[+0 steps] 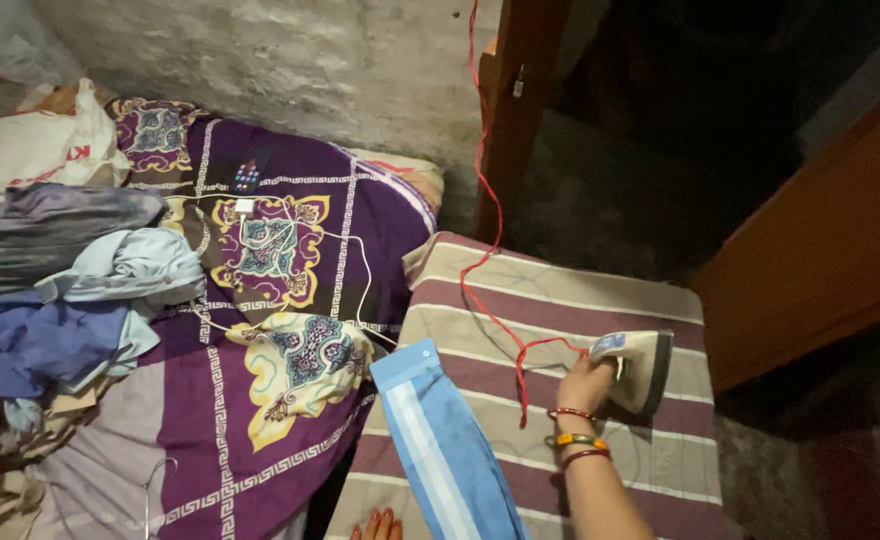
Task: The person irons a light blue and white striped shirt on a small striped ironing board. They smooth the fabric, use a white electric iron to press the sleeves and body, and reposition the shirt to iron different sections.
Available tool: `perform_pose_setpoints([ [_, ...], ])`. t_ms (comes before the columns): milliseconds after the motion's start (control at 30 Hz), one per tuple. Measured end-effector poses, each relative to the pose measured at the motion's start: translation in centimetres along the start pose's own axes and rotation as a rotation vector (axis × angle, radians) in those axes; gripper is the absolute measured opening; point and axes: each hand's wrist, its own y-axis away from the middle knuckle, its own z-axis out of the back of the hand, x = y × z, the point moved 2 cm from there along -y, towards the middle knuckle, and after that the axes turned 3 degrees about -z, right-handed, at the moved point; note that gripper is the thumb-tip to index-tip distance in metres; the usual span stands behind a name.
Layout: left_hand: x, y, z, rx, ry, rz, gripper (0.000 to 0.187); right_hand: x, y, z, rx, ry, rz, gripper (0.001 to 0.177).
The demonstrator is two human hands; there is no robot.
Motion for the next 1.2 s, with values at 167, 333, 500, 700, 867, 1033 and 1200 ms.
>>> perform_pose_setpoints([
  [167,0.2,-0.2,2.4,0.222,0.141,0.081,0.016,-0.1,-2.2,2.8,0.109,-0.098,0.044,0.020],
  [333,0.4,-0.7,6.1,0.729,0.628,0.256,0.077,7.4,-1.9,9.0,0.238,-0.478,0.246,0.016],
  [500,1.6,-4.6,7.9,1.046,0.776,0.358,0.084,18.3,2.4,16.3,0.534,-0.844,-0.089,0.019],
  [700,2.8,-11.5,8.1,1.278,0.733,0.396,0.073,26.6,8.8,23.8,0.782,-1.131,-0.214,0.029],
  [867,2.9,-11.8,8.0,1.301,0.708,0.389,0.071,23.6,14.9,29.7,0.911,-0.791,-0.315,0.035],
  [1033,3.2,-10.5,7.5,1.338,0.805,0.379,0.082,18.6,18.5,36.3,0.964,-0.258,-0.376,0.037],
  [1200,6.4,-8.5,7.5,1.643,1.116,0.773,0.067,14.3,19.0,43.7,1.087,-0.118,-0.305,0.051],
])
